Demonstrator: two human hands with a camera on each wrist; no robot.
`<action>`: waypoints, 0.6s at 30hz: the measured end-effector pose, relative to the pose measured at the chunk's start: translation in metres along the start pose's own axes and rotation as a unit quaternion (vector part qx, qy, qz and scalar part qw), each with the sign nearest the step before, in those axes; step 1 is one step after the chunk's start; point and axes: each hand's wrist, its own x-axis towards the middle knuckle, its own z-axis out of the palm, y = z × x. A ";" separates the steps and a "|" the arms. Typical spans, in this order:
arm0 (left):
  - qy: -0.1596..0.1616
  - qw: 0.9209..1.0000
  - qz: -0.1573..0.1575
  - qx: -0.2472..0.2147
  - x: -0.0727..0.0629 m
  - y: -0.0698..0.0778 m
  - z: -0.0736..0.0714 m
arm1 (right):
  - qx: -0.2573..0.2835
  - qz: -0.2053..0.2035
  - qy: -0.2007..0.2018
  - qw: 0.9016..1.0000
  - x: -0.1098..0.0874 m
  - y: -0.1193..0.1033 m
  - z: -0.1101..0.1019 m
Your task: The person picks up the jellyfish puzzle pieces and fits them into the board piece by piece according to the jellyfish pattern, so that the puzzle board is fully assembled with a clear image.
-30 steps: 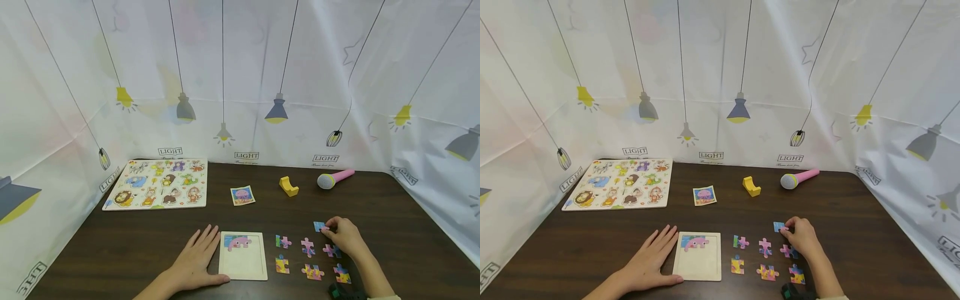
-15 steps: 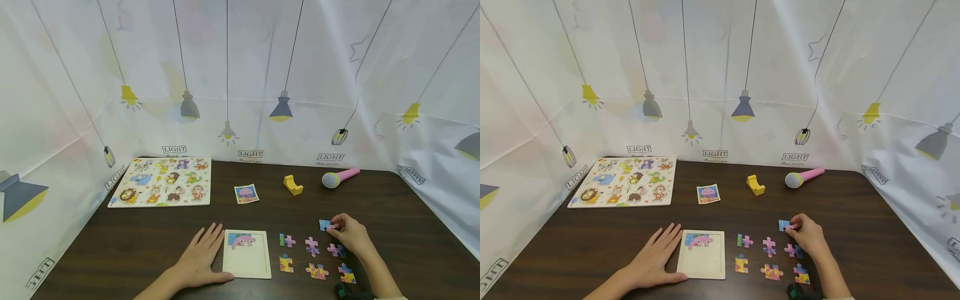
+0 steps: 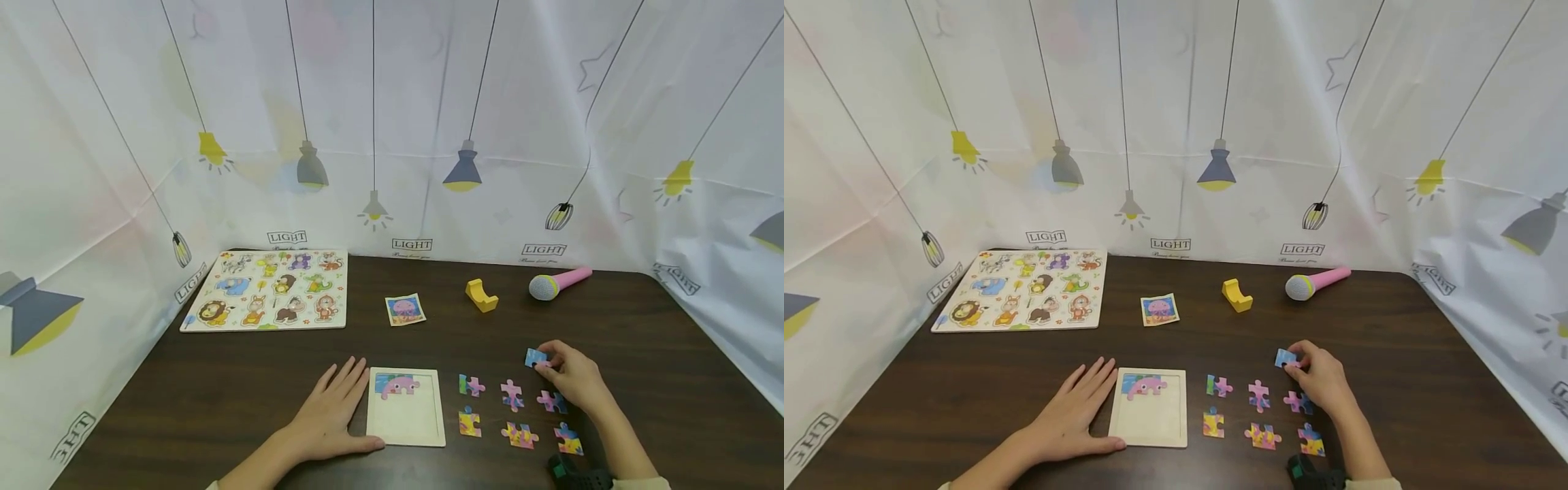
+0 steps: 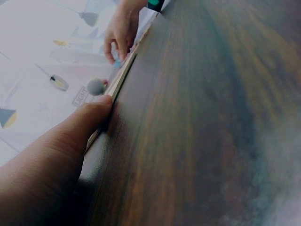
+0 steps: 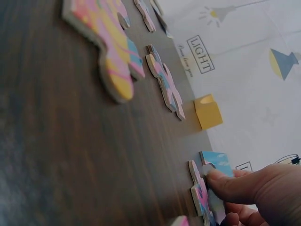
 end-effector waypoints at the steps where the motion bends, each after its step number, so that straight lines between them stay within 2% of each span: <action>1: -0.001 1.000 0.000 0.000 0.000 0.000 0.000 | 0.000 0.002 0.002 1.000 -0.001 0.000 0.001; 10: -0.014 1.000 -0.001 -0.004 0.001 0.002 -0.003 | 0.011 0.012 0.006 1.000 -0.003 -0.008 -0.006; 18: -0.011 1.000 -0.002 -0.005 0.000 0.002 -0.003 | 0.027 -0.011 0.011 1.000 -0.003 -0.039 -0.017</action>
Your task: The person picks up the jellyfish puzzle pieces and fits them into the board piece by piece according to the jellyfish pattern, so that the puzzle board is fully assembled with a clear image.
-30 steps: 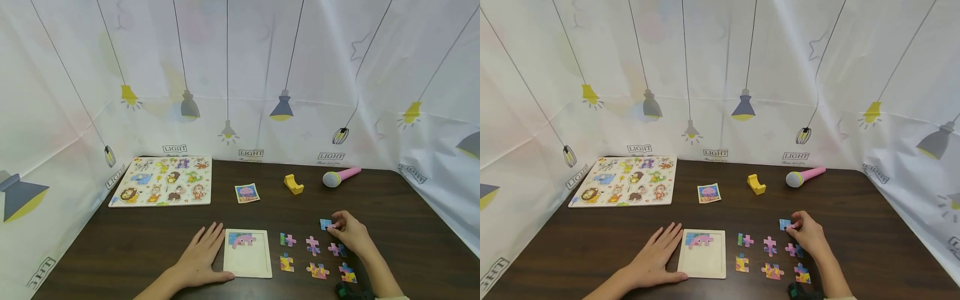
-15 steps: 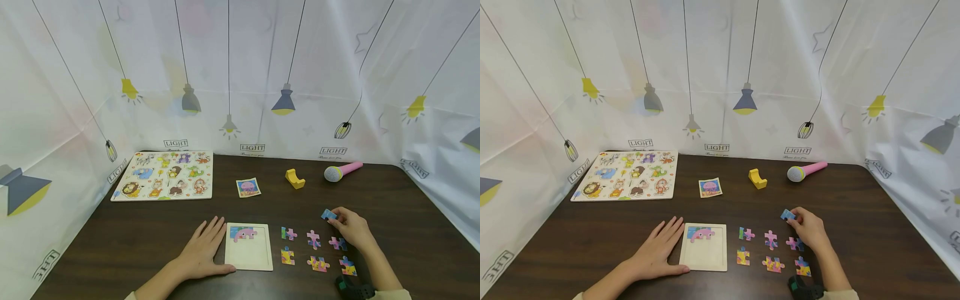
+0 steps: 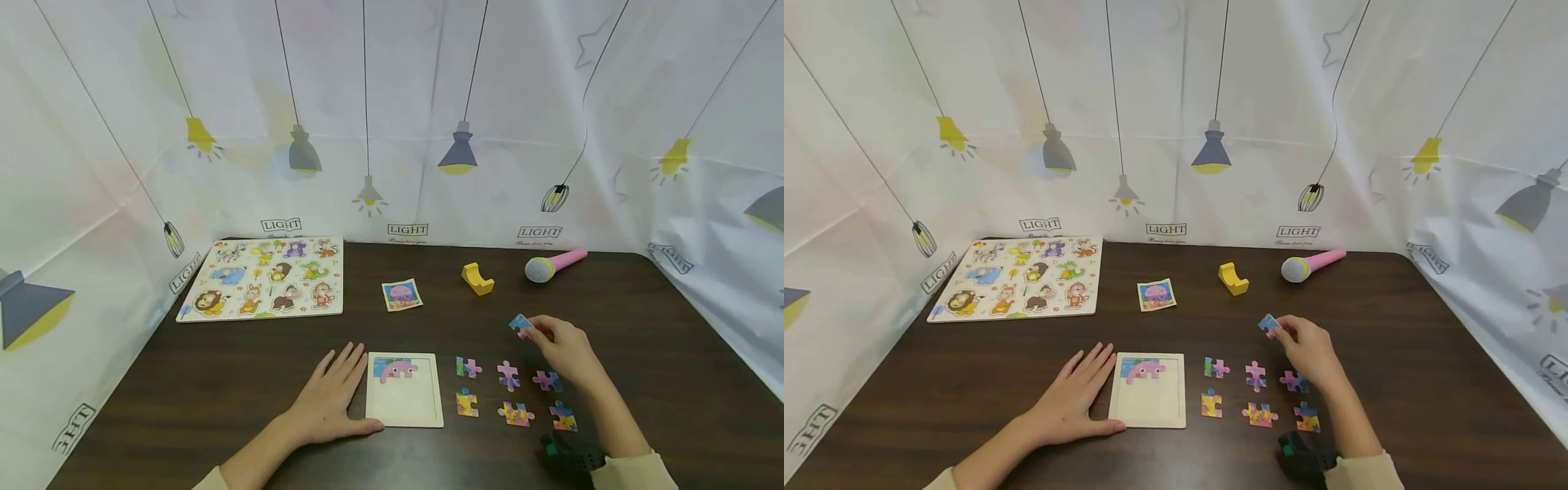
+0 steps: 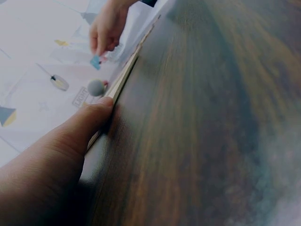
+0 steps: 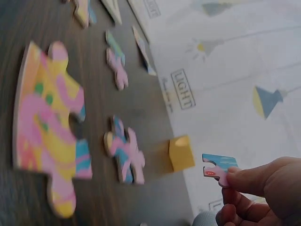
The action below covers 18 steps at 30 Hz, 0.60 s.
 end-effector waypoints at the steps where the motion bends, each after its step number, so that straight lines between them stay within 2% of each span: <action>1: 0.000 1.000 0.001 0.001 0.000 -0.001 0.000 | 0.003 -0.003 0.000 1.000 0.000 -0.005 0.000; 8: 0.001 1.000 -0.002 0.006 0.000 -0.001 -0.001 | 0.022 -0.023 -0.006 0.999 0.002 -0.032 0.005; 18: 0.002 1.000 0.001 0.009 0.001 0.000 -0.003 | 0.051 -0.049 -0.034 0.997 -0.001 -0.062 0.029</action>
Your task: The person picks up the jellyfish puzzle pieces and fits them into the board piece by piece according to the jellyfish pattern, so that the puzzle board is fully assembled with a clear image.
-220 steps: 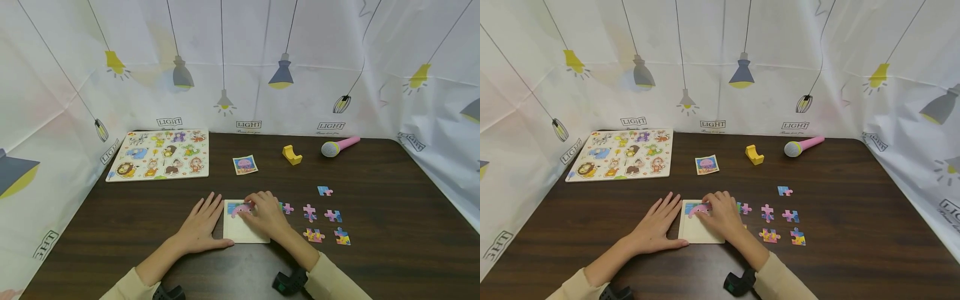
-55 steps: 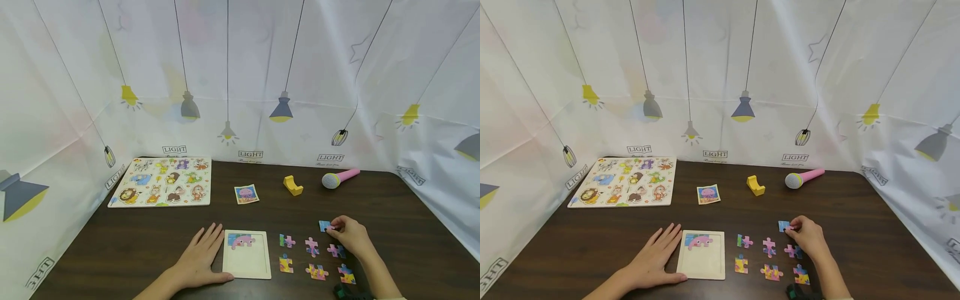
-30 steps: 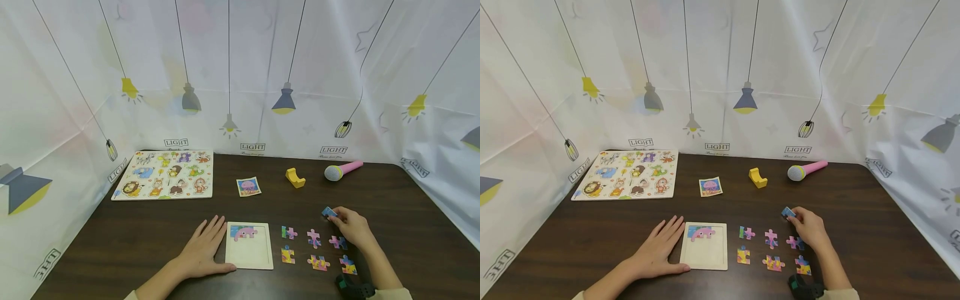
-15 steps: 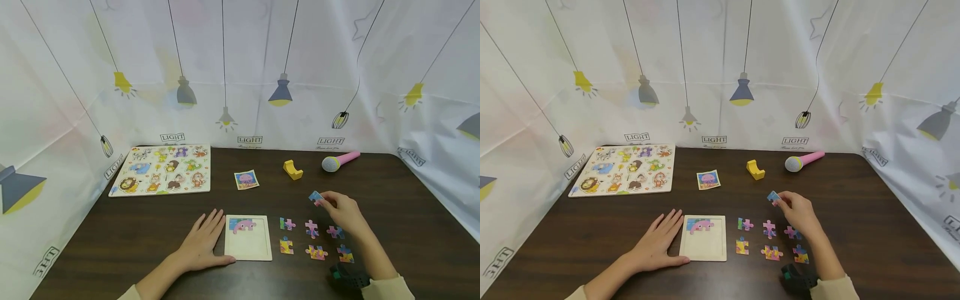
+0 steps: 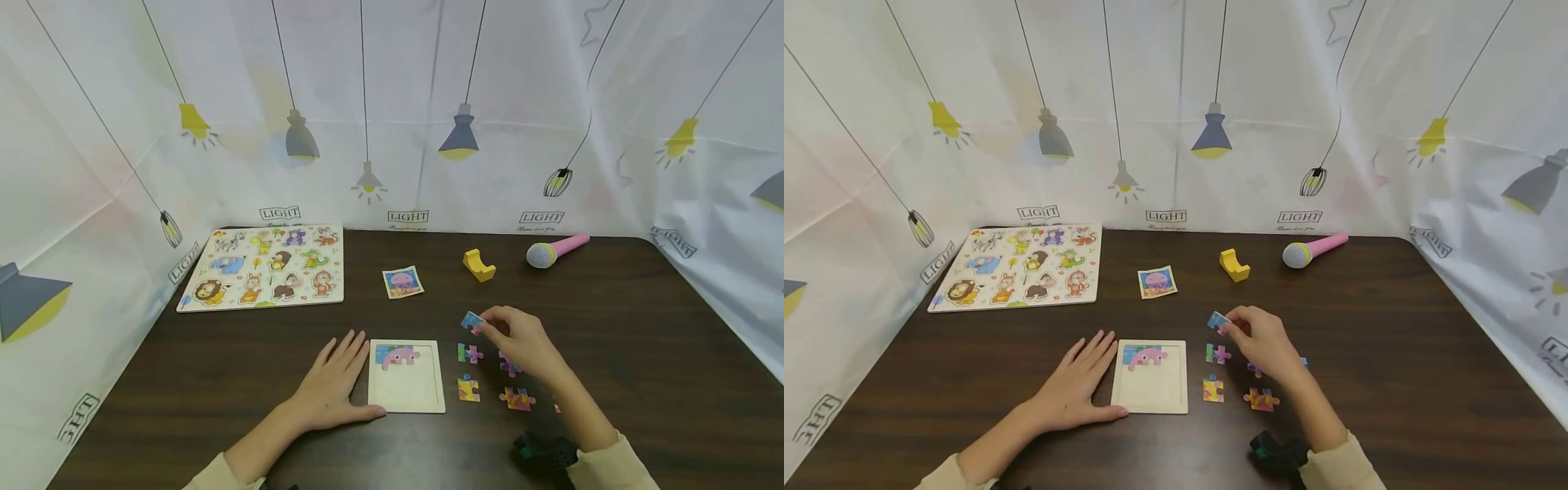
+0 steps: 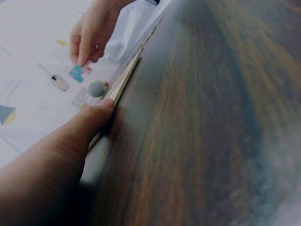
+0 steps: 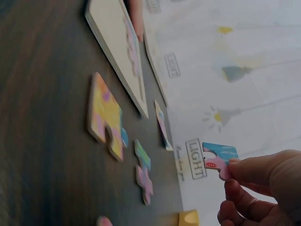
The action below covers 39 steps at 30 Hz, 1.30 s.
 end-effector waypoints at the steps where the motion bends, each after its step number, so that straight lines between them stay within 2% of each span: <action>1: 0.002 1.000 0.001 0.001 0.001 0.000 0.000 | 0.001 -0.004 0.000 1.000 0.001 -0.002 0.002; 9: 0.007 1.000 0.003 0.003 0.002 -0.002 -0.003 | 0.011 -0.037 -0.016 0.999 0.003 -0.015 0.021; 16: -0.006 1.000 -0.003 -0.003 0.000 0.001 -0.002 | 0.029 -0.026 -0.047 0.998 0.003 -0.020 0.035; 19: -0.007 1.000 -0.006 -0.004 -0.001 0.002 -0.001 | 0.033 -0.033 -0.055 0.997 0.004 -0.022 0.039; 27: 0.004 1.000 -0.002 0.000 -0.001 0.000 0.002 | 0.044 -0.031 -0.058 0.997 0.006 -0.023 0.047; 39: -0.001 1.000 -0.004 0.002 0.000 -0.001 0.002 | 0.072 -0.055 -0.062 0.994 0.005 -0.025 0.057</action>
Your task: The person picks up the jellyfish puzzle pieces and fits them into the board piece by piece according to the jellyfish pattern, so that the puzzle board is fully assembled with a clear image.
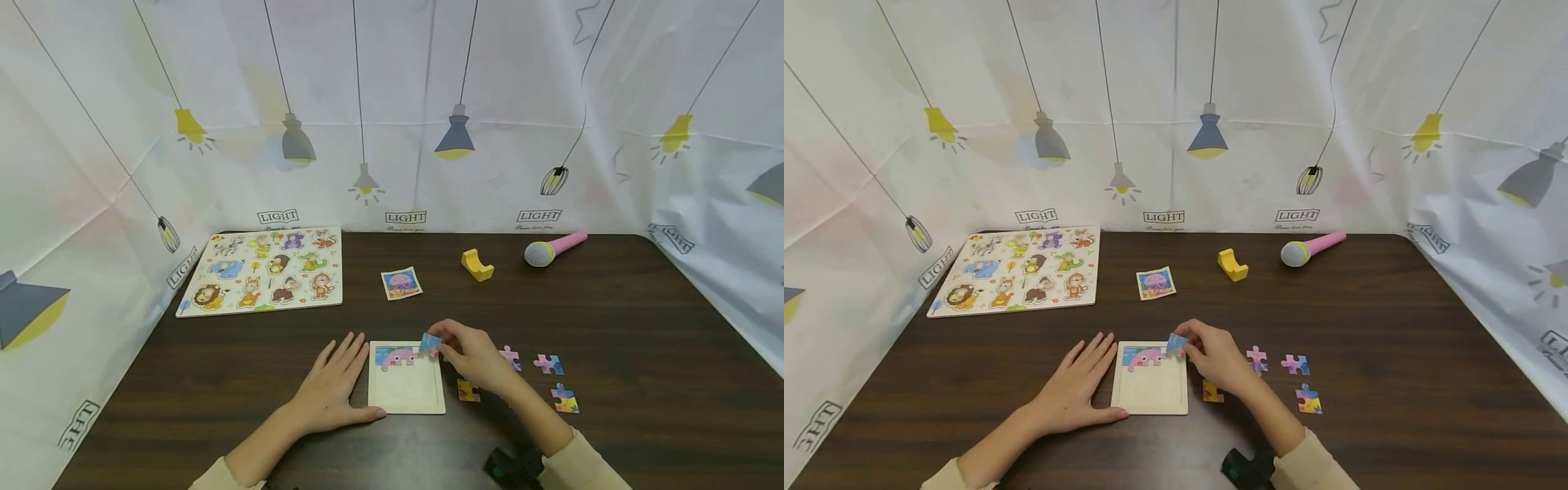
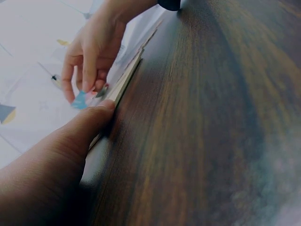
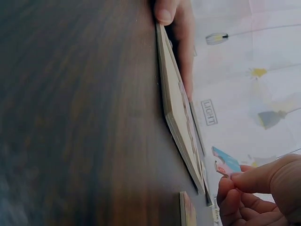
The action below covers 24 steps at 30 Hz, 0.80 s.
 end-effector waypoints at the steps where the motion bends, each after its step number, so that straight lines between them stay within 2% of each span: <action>1: -0.001 1.000 0.000 0.000 0.000 0.000 0.000 | 0.001 -0.005 -0.003 1.000 0.000 0.000 0.001; 6: -0.003 1.000 -0.001 0.000 0.000 0.000 -0.001 | -0.006 -0.032 -0.018 0.999 0.001 0.000 0.003; 11: -0.005 1.000 -0.003 -0.001 -0.001 0.001 -0.001 | -0.014 -0.036 -0.020 0.999 0.001 -0.001 0.007; 17: -0.004 1.000 -0.002 -0.003 -0.002 0.001 -0.001 | -0.003 0.002 -0.012 1.000 0.000 -0.004 0.011; 24: 0.000 1.000 0.000 -0.004 0.000 0.001 -0.003 | 0.011 0.048 0.026 0.998 0.001 -0.004 0.019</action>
